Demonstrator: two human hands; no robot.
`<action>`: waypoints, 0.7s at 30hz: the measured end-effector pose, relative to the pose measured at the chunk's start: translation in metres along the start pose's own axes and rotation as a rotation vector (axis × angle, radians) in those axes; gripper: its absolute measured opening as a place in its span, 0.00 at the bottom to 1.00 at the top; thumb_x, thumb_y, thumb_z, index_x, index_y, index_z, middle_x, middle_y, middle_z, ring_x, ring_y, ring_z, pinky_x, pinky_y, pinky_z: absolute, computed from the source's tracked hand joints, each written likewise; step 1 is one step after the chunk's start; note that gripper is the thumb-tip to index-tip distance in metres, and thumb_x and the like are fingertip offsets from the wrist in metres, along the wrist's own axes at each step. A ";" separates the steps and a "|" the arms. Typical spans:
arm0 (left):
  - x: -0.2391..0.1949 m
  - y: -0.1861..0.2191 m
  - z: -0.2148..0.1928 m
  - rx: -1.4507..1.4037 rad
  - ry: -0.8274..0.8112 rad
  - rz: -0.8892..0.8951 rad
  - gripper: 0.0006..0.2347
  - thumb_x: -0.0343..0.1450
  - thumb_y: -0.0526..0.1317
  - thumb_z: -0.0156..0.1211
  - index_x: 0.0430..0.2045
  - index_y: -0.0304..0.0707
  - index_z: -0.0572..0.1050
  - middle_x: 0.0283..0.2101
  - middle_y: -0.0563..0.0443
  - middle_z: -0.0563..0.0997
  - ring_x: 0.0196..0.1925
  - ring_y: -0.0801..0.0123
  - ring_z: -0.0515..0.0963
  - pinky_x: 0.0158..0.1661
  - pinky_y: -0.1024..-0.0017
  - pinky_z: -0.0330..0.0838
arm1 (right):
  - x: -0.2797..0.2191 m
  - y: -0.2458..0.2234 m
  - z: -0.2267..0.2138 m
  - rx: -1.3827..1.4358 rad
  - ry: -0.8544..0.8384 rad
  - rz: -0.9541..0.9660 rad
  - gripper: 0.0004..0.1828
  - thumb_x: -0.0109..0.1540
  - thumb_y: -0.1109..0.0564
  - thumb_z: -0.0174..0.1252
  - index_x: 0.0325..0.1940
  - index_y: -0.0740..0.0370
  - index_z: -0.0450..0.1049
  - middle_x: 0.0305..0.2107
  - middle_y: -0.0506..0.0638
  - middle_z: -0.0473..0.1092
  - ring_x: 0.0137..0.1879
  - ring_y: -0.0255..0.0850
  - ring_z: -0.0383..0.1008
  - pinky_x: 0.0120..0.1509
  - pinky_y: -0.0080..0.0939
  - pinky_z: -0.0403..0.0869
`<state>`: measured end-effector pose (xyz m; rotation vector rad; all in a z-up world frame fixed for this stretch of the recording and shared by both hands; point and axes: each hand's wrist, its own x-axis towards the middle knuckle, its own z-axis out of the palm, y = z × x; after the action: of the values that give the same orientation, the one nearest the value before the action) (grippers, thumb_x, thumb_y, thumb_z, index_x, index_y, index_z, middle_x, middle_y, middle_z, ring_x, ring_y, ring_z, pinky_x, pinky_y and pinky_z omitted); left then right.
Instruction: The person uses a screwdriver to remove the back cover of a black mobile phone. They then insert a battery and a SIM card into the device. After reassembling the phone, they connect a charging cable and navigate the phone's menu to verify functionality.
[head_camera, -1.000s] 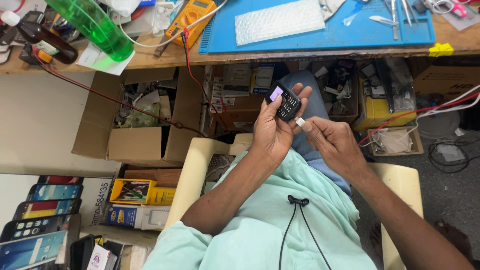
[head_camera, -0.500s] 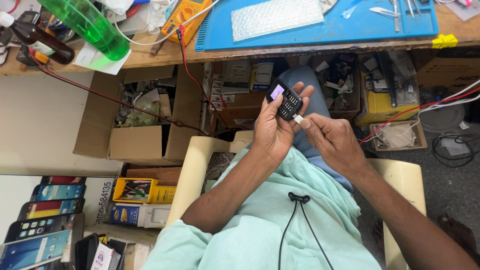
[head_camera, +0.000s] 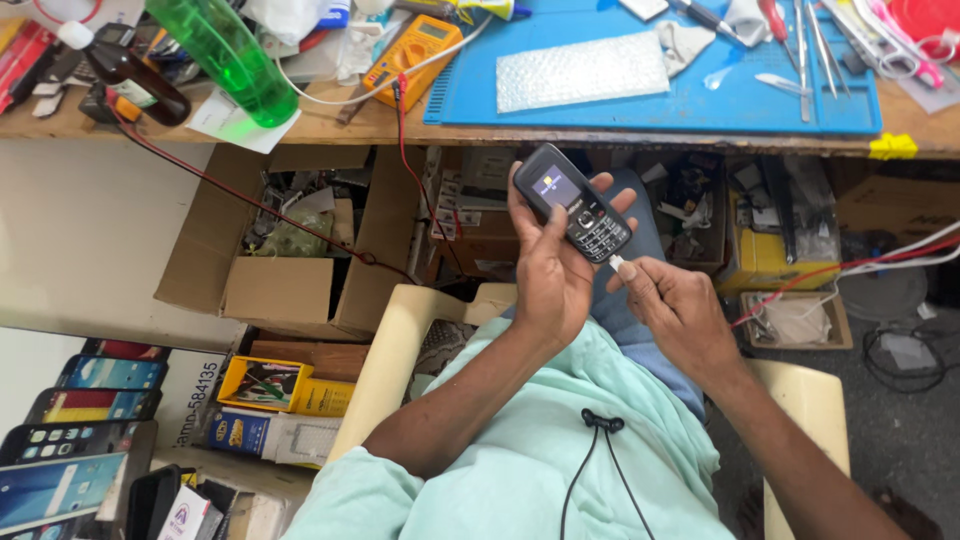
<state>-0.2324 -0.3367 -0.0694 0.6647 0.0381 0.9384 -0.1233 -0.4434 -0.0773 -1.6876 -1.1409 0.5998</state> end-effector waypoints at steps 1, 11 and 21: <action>0.000 0.001 0.001 0.040 -0.017 0.010 0.26 0.83 0.41 0.35 0.75 0.70 0.36 0.67 0.31 0.64 0.67 0.42 0.71 0.62 0.50 0.72 | 0.001 0.000 0.001 0.012 0.009 -0.006 0.21 0.71 0.48 0.50 0.34 0.64 0.79 0.14 0.43 0.62 0.23 0.29 0.59 0.26 0.34 0.60; 0.008 0.000 -0.010 0.119 -0.159 0.051 0.30 0.82 0.38 0.42 0.76 0.71 0.34 0.64 0.31 0.68 0.63 0.47 0.76 0.59 0.54 0.78 | -0.001 0.009 0.010 -0.074 0.084 -0.063 0.19 0.70 0.49 0.50 0.36 0.66 0.78 0.13 0.45 0.62 0.21 0.30 0.59 0.25 0.35 0.61; 0.014 -0.008 -0.014 0.147 -0.176 0.060 0.29 0.83 0.36 0.42 0.76 0.65 0.36 0.61 0.31 0.70 0.60 0.42 0.78 0.57 0.53 0.80 | -0.004 0.010 0.018 -0.043 0.174 -0.124 0.19 0.72 0.50 0.49 0.34 0.66 0.75 0.15 0.45 0.63 0.22 0.30 0.62 0.25 0.35 0.63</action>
<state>-0.2224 -0.3219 -0.0810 0.8872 -0.0699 0.9377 -0.1349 -0.4397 -0.0945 -1.6565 -1.1296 0.3468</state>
